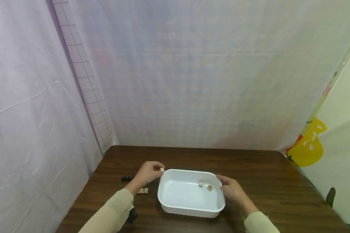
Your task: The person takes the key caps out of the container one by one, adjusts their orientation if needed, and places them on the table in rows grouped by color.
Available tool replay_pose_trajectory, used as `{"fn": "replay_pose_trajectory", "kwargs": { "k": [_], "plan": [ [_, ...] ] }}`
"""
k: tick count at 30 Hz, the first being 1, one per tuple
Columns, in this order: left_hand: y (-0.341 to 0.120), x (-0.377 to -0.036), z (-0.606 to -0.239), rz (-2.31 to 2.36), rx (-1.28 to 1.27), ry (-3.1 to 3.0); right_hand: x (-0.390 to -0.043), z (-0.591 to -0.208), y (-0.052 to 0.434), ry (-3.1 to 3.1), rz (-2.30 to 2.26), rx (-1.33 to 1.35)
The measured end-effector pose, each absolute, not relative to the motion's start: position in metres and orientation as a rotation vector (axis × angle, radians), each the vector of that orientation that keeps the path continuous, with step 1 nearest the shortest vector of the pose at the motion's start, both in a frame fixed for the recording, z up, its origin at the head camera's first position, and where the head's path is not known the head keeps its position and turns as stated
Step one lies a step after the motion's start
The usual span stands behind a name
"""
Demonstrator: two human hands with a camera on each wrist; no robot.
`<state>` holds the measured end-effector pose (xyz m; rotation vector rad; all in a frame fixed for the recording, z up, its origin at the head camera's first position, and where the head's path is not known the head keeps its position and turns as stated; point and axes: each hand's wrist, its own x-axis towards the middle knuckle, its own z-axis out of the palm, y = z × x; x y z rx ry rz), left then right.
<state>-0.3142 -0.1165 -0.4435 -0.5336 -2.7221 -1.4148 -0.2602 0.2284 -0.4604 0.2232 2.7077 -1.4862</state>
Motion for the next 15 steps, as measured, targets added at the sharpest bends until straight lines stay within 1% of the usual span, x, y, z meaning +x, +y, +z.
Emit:
{"fn": "replay_pose_trajectory", "kwargs": {
  "k": [8,15],
  "plan": [
    [-0.158,-0.312,-0.454,-1.413,-0.407,-2.693,-0.261,-0.460,0.229,2.715,-1.452,0.208],
    [-0.193,-0.302,-0.466,-1.335,-0.326,-2.714,-0.260,-0.461,0.229,2.730,-1.473,0.171]
  ]
}}
